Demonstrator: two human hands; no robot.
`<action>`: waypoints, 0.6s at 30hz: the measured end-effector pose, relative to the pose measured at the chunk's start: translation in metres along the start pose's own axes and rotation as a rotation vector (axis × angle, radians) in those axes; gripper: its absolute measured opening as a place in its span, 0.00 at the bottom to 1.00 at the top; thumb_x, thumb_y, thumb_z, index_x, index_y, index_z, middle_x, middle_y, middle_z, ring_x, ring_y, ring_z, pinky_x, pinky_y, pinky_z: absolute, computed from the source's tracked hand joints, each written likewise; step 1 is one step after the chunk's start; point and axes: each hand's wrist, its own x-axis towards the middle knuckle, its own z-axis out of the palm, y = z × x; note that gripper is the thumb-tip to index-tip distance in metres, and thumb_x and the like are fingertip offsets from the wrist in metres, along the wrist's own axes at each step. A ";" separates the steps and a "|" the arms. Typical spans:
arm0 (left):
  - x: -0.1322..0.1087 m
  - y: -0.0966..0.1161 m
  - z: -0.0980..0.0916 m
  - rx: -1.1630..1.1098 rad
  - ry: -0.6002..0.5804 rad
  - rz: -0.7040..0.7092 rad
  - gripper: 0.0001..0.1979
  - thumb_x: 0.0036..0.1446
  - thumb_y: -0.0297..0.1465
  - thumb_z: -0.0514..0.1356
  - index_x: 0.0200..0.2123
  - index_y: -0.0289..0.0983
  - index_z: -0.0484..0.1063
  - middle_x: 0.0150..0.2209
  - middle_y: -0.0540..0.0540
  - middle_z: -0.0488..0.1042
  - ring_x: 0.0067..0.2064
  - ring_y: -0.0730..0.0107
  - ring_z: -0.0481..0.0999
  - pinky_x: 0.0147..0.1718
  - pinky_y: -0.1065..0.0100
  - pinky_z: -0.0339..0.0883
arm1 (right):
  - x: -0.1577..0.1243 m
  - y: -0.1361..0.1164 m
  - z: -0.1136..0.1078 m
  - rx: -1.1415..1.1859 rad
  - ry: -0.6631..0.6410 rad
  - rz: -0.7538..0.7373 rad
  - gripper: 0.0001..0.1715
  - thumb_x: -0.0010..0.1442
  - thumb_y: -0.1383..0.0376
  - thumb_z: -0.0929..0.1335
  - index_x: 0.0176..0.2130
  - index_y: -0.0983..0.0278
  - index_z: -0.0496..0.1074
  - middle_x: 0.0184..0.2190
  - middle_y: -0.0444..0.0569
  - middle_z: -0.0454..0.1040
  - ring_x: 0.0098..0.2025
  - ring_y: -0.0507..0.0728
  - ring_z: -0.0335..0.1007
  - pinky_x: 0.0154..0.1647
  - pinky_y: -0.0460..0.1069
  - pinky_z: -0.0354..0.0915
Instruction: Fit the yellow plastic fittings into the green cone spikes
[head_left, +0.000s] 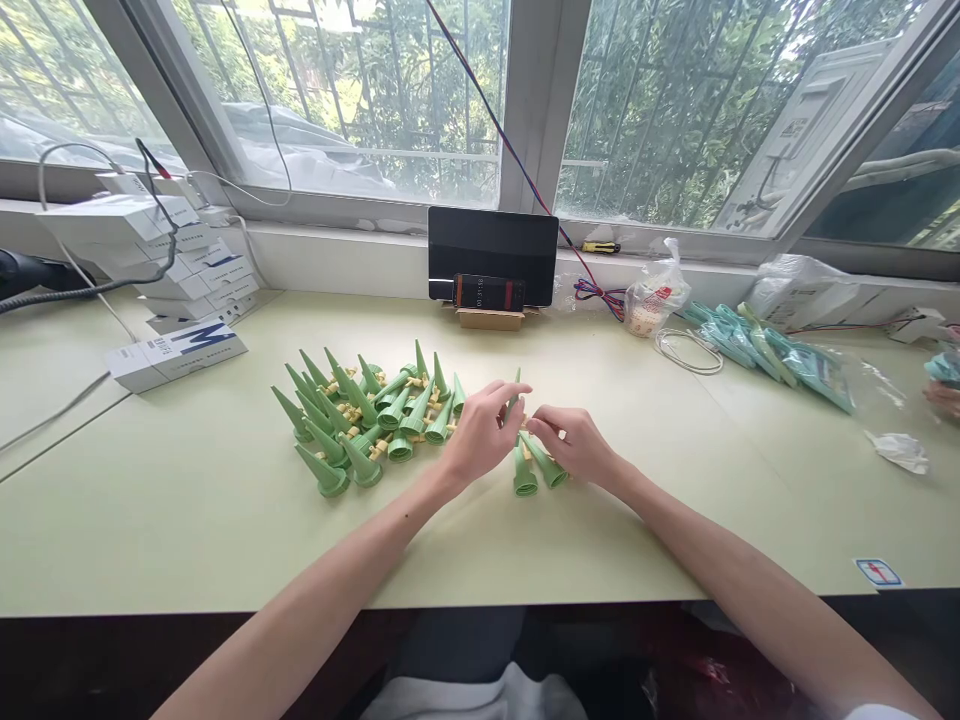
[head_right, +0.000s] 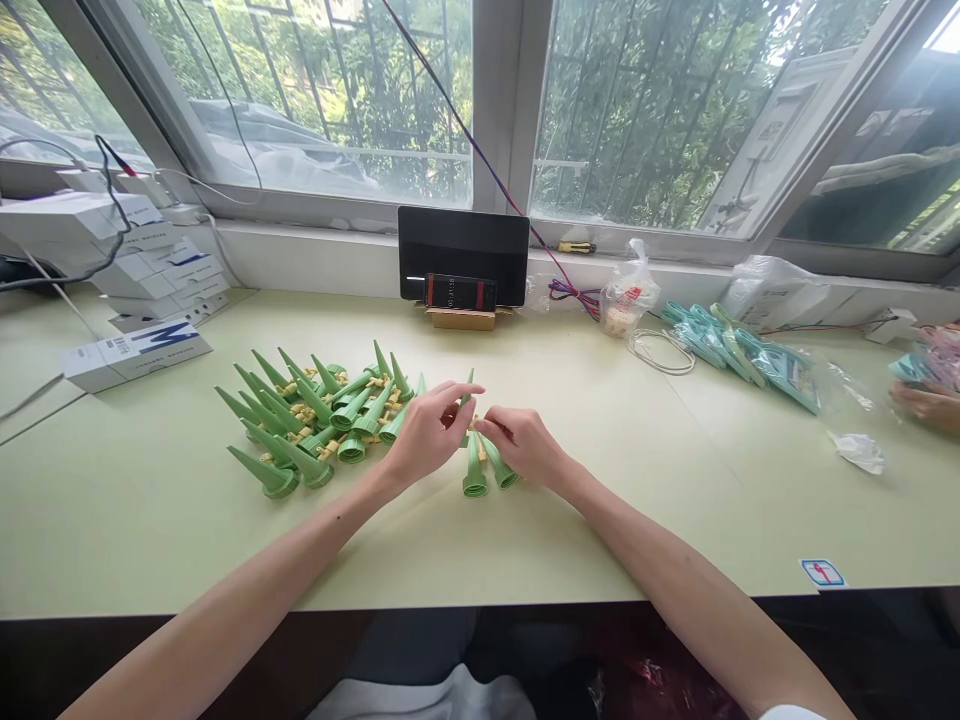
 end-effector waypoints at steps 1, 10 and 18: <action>0.000 0.000 0.000 -0.001 0.002 0.001 0.12 0.64 0.29 0.53 0.47 0.38 0.74 0.38 0.46 0.76 0.24 0.79 0.68 0.27 0.73 0.67 | 0.000 0.000 0.000 -0.001 0.000 -0.003 0.23 0.68 0.57 0.59 0.23 0.61 0.51 0.20 0.39 0.50 0.23 0.50 0.42 0.24 0.47 0.48; 0.003 0.001 -0.002 -0.027 0.027 -0.026 0.12 0.64 0.29 0.53 0.46 0.37 0.74 0.40 0.46 0.76 0.28 0.77 0.72 0.26 0.73 0.68 | -0.001 -0.002 -0.002 0.045 -0.054 -0.023 0.20 0.67 0.56 0.62 0.26 0.62 0.59 0.20 0.40 0.57 0.23 0.49 0.49 0.25 0.47 0.53; 0.003 0.000 -0.002 -0.012 0.038 -0.016 0.12 0.64 0.29 0.53 0.46 0.37 0.74 0.39 0.46 0.76 0.28 0.76 0.72 0.28 0.72 0.68 | -0.002 0.000 -0.001 0.038 -0.088 -0.024 0.15 0.67 0.59 0.62 0.29 0.62 0.63 0.21 0.41 0.63 0.23 0.50 0.54 0.26 0.47 0.57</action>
